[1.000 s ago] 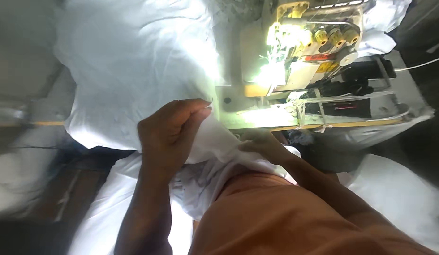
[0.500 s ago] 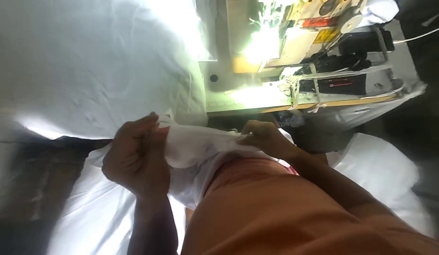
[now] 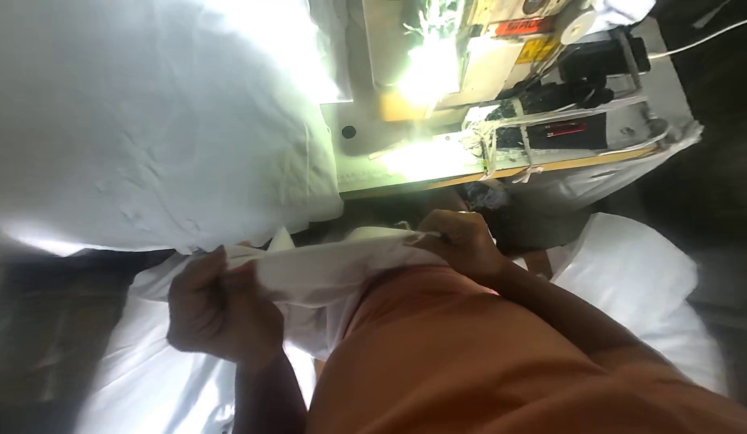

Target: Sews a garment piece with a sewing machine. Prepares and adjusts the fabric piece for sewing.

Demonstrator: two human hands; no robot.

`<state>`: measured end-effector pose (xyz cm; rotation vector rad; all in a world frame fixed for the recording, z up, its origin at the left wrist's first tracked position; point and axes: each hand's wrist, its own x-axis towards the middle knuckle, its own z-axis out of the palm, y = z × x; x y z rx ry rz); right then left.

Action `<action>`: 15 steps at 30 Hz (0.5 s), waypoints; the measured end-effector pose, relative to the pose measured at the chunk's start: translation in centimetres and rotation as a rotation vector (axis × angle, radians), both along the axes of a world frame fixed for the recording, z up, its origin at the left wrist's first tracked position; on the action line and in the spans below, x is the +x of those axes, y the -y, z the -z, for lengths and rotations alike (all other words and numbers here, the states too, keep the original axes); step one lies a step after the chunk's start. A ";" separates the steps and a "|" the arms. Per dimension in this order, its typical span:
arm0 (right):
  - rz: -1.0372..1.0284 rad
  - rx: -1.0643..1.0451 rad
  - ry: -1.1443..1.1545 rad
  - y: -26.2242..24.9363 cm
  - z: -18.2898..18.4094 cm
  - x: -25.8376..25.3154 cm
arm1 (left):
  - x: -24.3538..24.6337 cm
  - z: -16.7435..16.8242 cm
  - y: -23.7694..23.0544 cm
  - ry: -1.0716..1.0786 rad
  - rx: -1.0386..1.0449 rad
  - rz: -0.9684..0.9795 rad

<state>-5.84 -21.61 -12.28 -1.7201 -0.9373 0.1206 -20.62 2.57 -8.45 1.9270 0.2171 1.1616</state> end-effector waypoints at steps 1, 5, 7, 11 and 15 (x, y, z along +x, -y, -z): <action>-0.001 0.001 -0.006 0.1 -0.1 0.0 | 0.1 -0.1 0.0 0.008 -0.001 0.011; 0.035 -0.007 0.010 1.0 -1.7 -0.5 | 0.8 -0.8 0.3 0.017 -0.007 0.021; 0.090 -0.007 0.051 1.6 -2.8 -0.6 | 1.5 -1.2 0.6 0.028 -0.023 0.029; 0.207 -0.134 0.131 2.7 -4.4 0.3 | 3.3 -1.6 1.3 0.053 0.025 0.118; -0.200 -0.147 -0.409 2.3 -4.0 1.9 | 4.3 -2.4 0.9 0.040 0.032 0.238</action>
